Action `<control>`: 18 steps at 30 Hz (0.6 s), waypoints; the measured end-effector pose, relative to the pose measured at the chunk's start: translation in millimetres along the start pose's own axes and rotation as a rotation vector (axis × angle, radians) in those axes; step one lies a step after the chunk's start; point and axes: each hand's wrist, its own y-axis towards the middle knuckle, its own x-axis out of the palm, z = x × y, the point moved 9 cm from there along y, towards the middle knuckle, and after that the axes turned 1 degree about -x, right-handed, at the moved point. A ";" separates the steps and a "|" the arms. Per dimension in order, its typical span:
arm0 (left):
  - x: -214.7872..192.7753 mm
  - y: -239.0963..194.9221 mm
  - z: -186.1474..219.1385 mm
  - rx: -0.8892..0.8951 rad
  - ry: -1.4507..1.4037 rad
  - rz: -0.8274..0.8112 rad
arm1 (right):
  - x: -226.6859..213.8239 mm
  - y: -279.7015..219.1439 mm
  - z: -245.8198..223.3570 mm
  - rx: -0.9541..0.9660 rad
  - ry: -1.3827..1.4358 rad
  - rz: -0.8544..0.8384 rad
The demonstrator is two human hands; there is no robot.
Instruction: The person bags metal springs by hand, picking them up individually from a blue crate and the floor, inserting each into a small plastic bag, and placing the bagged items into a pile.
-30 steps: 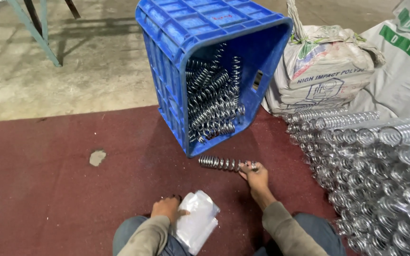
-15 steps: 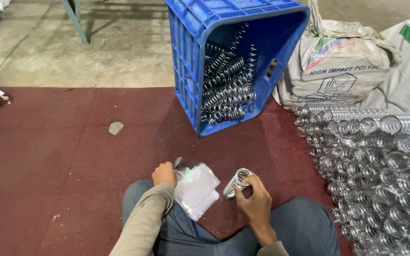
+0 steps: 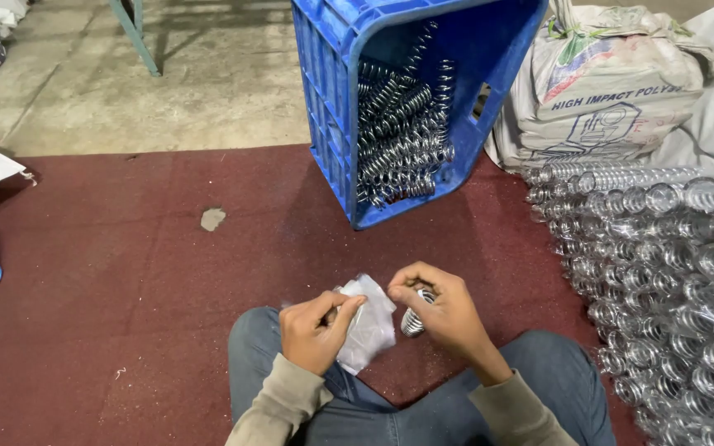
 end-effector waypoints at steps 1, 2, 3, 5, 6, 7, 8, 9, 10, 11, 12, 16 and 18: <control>-4.6 -3.0 1.7 -0.004 0.007 0.002 | 0.4 -4.0 4.1 0.000 0.004 -0.007; -5.8 -6.3 -2.5 -0.076 -0.019 -0.030 | -10.4 -8.7 11.4 0.029 0.070 0.111; -5.5 -12.5 -5.9 -0.151 -0.047 -0.065 | -21.8 -17.2 20.7 0.063 0.134 0.230; -8.6 -12.8 4.8 -0.110 0.008 -0.066 | 0.2 -26.1 15.2 0.073 0.185 0.036; -9.5 -11.6 13.5 -0.061 0.059 -0.066 | 18.1 -32.7 10.2 0.076 0.234 -0.152; -7.8 -11.2 14.9 -0.058 0.053 -0.070 | 23.1 -35.4 6.1 0.078 0.231 -0.144; -6.9 -10.6 20.6 -0.007 0.119 -0.067 | 20.3 -37.3 1.6 0.064 0.113 -0.056; -6.1 -9.8 26.0 0.045 0.187 -0.061 | 18.0 -38.9 -4.0 0.050 -0.005 0.031; -4.5 -7.9 27.5 0.049 0.183 -0.061 | 10.1 -36.8 -2.6 0.049 -0.007 0.036; -2.3 -7.8 27.3 0.037 0.190 -0.094 | -3.5 -36.4 5.5 0.114 0.099 0.135; -0.3 -8.0 27.0 0.025 0.198 -0.127 | -16.0 -37.3 14.2 0.179 0.205 0.234; -2.3 -8.0 31.4 0.037 0.191 -0.165 | -25.3 -43.6 26.8 0.148 0.122 0.203; 7.5 -15.7 17.4 -0.182 -0.088 -0.325 | -20.7 -44.4 35.7 0.100 0.345 0.117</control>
